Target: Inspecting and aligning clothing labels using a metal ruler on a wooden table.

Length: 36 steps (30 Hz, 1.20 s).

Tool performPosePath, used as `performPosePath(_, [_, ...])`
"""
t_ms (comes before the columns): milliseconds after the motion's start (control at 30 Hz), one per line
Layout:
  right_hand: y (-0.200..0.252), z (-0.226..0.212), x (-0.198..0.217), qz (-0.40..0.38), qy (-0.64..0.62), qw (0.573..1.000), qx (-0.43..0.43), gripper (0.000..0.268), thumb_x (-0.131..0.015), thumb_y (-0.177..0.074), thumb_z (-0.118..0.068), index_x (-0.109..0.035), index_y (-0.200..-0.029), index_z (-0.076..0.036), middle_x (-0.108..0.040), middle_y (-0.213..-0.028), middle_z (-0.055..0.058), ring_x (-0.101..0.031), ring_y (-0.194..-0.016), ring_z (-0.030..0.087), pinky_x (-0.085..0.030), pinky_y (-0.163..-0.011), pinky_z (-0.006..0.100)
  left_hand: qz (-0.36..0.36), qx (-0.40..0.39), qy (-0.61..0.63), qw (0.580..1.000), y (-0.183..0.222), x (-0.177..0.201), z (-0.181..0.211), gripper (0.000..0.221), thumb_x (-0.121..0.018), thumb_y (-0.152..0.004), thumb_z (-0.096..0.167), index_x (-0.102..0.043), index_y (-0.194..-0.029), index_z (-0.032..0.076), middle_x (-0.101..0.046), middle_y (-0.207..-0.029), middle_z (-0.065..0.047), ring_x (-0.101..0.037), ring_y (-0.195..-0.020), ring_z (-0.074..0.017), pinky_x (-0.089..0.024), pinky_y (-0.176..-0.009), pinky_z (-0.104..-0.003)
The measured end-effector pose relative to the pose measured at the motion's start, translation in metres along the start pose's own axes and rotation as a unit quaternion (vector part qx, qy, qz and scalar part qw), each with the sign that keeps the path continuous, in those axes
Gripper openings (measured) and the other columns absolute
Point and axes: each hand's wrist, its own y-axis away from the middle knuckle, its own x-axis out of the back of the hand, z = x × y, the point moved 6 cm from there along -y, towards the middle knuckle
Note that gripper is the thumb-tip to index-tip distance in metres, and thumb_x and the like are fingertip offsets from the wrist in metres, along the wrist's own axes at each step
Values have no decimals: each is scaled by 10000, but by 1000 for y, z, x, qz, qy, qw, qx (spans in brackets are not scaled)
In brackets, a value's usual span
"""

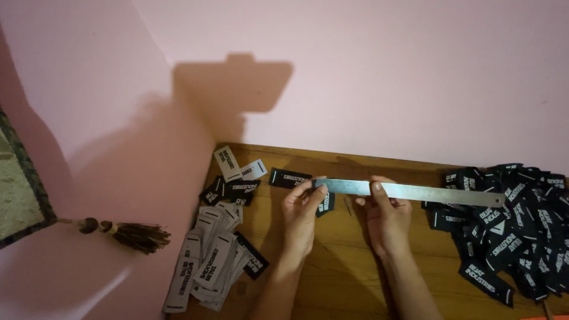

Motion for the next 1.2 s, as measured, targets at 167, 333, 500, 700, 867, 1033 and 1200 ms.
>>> performPosePath(167, [7,-11,-11,-16,11,1000,5,135,-690,-979,-86,-706,-1090,-11,-690,-920,57,-704,-788,185,-652,-712,344,3,-9,-32,999,5,-2,9,273,-831,-831,114,-783,-1078,7,-729,-993,-137,-683,-883,-146,-616,-771,-270])
performPosePath(333, [16,-19,-24,-19,-2,1000,3,125,-664,-995,-84,-701,-1085,-7,-691,-924,90,-698,-793,191,-618,-682,326,-4,-27,-46,999,6,-4,8,258,-800,-847,91,-788,-1089,5,-744,-1034,-162,-697,-919,-165,-611,-793,-291])
performPosePath(500, [10,-13,-17,-28,4,1000,4,121,-623,-1022,-82,-678,-1088,3,-680,-935,112,-680,-788,189,-582,-649,301,-15,-36,-60,997,1,-1,-2,255,-780,-861,94,-792,-1100,6,-737,-1062,-171,-701,-975,-184,-602,-842,-306])
performPosePath(700, [15,-17,-22,-20,13,1000,7,125,-629,-1014,-77,-677,-1100,1,-687,-943,86,-695,-798,180,-603,-675,283,-10,-5,-12,1000,-4,4,-10,249,-757,-871,52,-759,-1101,-42,-752,-943,-220,-762,-800,-250,-652,-696,-353])
performPosePath(867, [17,-19,-24,-24,17,1000,7,143,-635,-1016,-94,-674,-1095,19,-673,-912,78,-691,-770,185,-610,-668,295,1,-12,-36,999,1,-4,3,214,-773,-860,62,-772,-1052,-32,-760,-892,-176,-747,-723,-187,-655,-630,-299])
performPosePath(1033, [17,-19,-25,-28,13,999,9,126,-631,-1016,-87,-675,-1086,9,-668,-909,74,-697,-775,192,-611,-665,295,-11,-16,-38,999,-4,3,-7,225,-755,-876,53,-766,-1083,-33,-756,-945,-217,-759,-779,-248,-661,-688,-362])
performPosePath(1200, [22,-25,-32,-28,3,1000,8,122,-625,-1023,-93,-670,-1080,6,-668,-906,83,-695,-772,200,-610,-665,307,-13,-16,-26,999,-7,5,-14,232,-747,-873,23,-756,-1091,-58,-747,-938,-228,-759,-796,-263,-664,-707,-383])
